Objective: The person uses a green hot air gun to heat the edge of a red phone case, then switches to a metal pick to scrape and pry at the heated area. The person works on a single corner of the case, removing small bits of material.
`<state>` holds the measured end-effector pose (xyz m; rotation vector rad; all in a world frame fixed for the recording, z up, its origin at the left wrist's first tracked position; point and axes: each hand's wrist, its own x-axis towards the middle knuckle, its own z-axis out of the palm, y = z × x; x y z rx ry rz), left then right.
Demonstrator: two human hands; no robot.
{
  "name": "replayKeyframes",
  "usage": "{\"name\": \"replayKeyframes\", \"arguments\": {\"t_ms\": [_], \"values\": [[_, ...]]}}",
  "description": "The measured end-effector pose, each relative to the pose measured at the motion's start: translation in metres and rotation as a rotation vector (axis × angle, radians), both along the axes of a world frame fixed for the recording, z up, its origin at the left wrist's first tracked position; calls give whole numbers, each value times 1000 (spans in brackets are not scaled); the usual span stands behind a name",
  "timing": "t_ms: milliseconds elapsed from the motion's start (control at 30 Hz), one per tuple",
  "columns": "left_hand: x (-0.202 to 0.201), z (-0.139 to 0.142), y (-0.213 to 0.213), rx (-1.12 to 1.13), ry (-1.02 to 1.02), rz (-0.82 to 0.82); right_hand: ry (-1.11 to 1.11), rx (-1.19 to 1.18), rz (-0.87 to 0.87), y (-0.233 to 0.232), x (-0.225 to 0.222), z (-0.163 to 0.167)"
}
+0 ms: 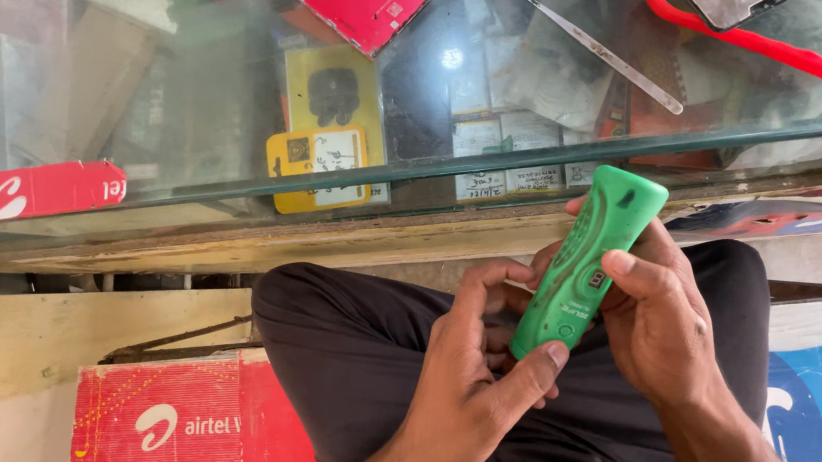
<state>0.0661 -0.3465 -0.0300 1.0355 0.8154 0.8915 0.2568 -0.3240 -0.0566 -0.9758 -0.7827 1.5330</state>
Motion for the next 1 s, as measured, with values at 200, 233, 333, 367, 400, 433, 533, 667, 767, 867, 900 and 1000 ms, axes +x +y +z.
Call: {"name": "replayKeyframes", "arguments": {"t_ms": [200,233,333,367,400,433,533,667,767,867,900,1000], "values": [[-4,1,2,-19,9,8,-27,0,42,4,-5,5],[-4,1,3,-19,-1,3,-45,7,50,5,-5,6],[-5,-2,4,-20,-12,14,-61,-17,63,5,-7,6],[-4,-4,4,-2,-9,24,-42,-19,67,5,-7,6],[-4,-5,5,15,-6,33,-23,-21,72,5,-7,5],[-4,-6,6,32,-2,44,-4,-24,78,5,-7,4],[-4,-9,7,28,12,67,4,-2,84,5,-7,1],[-5,-11,8,22,5,56,8,4,88,3,-5,-3],[-6,-11,8,16,3,49,22,7,90,3,-5,-6],[-5,-12,9,-12,27,51,49,5,92,3,-5,-8],[-5,-12,9,-11,38,50,32,-1,80,3,-5,-8],[-5,-11,9,8,22,54,16,-9,76,4,-4,-9]]}}
